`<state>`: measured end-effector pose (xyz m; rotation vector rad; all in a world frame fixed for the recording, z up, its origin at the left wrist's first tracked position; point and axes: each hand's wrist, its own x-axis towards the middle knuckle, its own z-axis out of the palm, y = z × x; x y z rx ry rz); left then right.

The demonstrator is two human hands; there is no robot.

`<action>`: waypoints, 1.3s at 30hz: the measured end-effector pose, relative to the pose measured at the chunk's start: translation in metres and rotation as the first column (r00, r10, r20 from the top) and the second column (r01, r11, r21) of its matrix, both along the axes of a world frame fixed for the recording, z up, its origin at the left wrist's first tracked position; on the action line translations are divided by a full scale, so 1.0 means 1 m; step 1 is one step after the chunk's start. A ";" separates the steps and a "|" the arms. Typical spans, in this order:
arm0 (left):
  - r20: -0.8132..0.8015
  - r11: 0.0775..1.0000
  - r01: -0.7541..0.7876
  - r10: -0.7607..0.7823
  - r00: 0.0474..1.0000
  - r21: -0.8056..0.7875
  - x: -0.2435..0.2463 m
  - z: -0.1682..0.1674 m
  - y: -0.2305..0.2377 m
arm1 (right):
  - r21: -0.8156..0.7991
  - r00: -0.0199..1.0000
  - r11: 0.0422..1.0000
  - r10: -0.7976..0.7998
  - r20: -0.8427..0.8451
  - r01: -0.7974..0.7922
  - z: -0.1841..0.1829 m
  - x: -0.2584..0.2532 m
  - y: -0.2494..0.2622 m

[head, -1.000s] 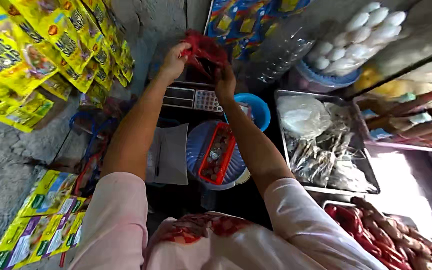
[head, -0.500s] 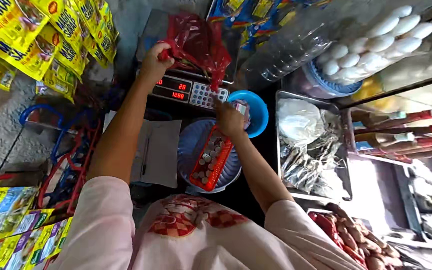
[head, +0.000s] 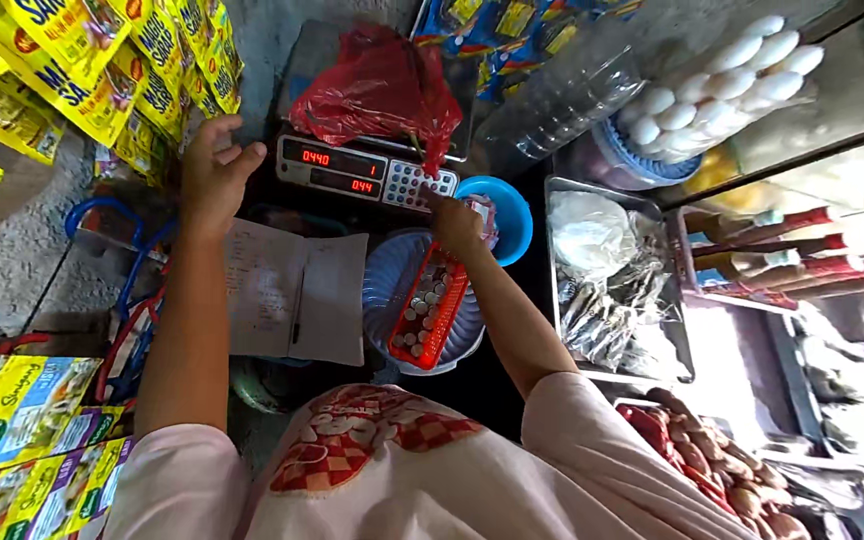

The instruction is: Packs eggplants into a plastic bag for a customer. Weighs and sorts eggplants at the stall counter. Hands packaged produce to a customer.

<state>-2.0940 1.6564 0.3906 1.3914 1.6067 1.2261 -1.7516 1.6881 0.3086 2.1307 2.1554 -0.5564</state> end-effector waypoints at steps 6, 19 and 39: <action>0.034 1.000 -0.023 0.023 0.999 -0.003 -0.008 -0.007 -0.017 | -0.018 0.997 0.999 -0.033 0.063 0.034 -0.001 -0.001 0.001; 0.218 0.993 0.084 -0.064 0.974 -0.084 0.036 -0.027 -0.045 | 0.003 0.866 0.992 0.113 -0.486 -0.127 0.027 -0.005 -0.036; 0.696 0.918 0.071 0.244 0.676 -0.391 0.092 -0.061 -0.006 | 0.538 0.765 0.739 0.596 -0.243 -0.405 0.069 -0.047 0.074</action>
